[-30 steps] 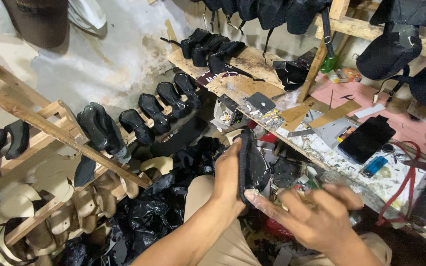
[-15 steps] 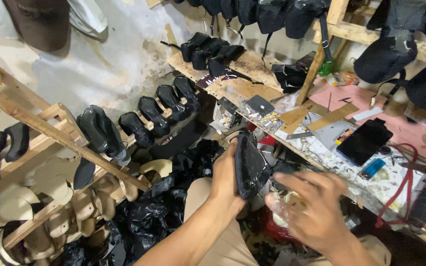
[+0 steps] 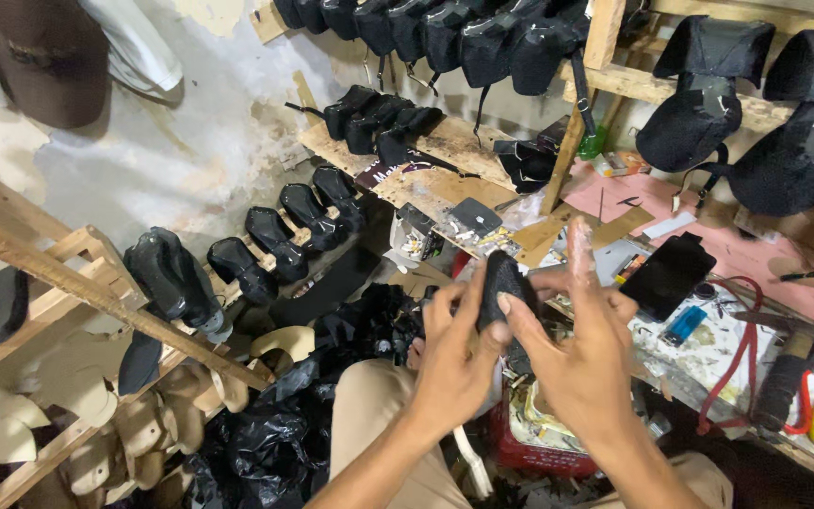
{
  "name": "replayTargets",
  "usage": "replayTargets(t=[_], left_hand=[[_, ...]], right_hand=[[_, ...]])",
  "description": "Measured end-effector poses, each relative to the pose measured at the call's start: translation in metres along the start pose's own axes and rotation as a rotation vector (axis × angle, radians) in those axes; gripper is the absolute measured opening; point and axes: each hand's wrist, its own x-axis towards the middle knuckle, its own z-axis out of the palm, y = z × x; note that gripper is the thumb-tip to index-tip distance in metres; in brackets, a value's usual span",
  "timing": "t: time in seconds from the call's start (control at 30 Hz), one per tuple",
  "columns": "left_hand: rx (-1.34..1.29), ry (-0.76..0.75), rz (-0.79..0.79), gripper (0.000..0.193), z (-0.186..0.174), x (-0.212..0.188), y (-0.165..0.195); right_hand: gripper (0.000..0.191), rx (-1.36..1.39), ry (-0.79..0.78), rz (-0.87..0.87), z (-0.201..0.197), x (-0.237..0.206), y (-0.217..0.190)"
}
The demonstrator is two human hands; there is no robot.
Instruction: The person applies glue to the edges of black shoe parts using a brush, then places them on a wooden shelf. The person also handles and stacks black shoe soles.
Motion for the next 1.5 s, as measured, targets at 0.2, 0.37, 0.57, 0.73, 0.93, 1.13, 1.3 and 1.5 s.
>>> replayTargets(t=[0.2,0.37,0.57,0.73,0.93,1.13,1.3,1.5], left_hand=[[-0.269,-0.031,0.132,0.078,0.023,-0.014,-0.023],[-0.361,0.124,-0.326,0.079,0.050,-0.031,-0.022],[-1.077,0.174,-0.537,0.061,0.051,-0.037,-0.039],[-1.289,0.254,-0.575,0.054,0.020,-0.032,-0.051],[-1.369,0.257,-0.484,0.047,-0.012,-0.035,-0.064],[-1.210,0.224,-0.574,0.038,0.008,-0.045,-0.077],[-1.145,0.137,-0.535,0.025,0.008,-0.051,-0.076],[-0.977,0.067,-0.392,0.020,0.005,-0.036,-0.053]], right_hand=[[0.098,0.511,-0.143,0.432,0.007,-0.015,0.013],[0.094,0.320,-0.157,0.363,0.011,-0.019,0.021],[0.096,0.366,-0.283,0.390,0.018,-0.027,0.023],[0.079,0.391,-0.333,0.305,0.007,-0.052,0.065],[0.050,-0.592,-0.958,0.250,0.004,-0.117,0.140],[0.055,-0.818,-0.851,0.135,0.016,-0.152,0.176],[0.051,-0.608,-0.788,0.059,0.014,-0.159,0.184],[0.050,-0.800,-0.809,0.370,0.012,-0.158,0.190]])
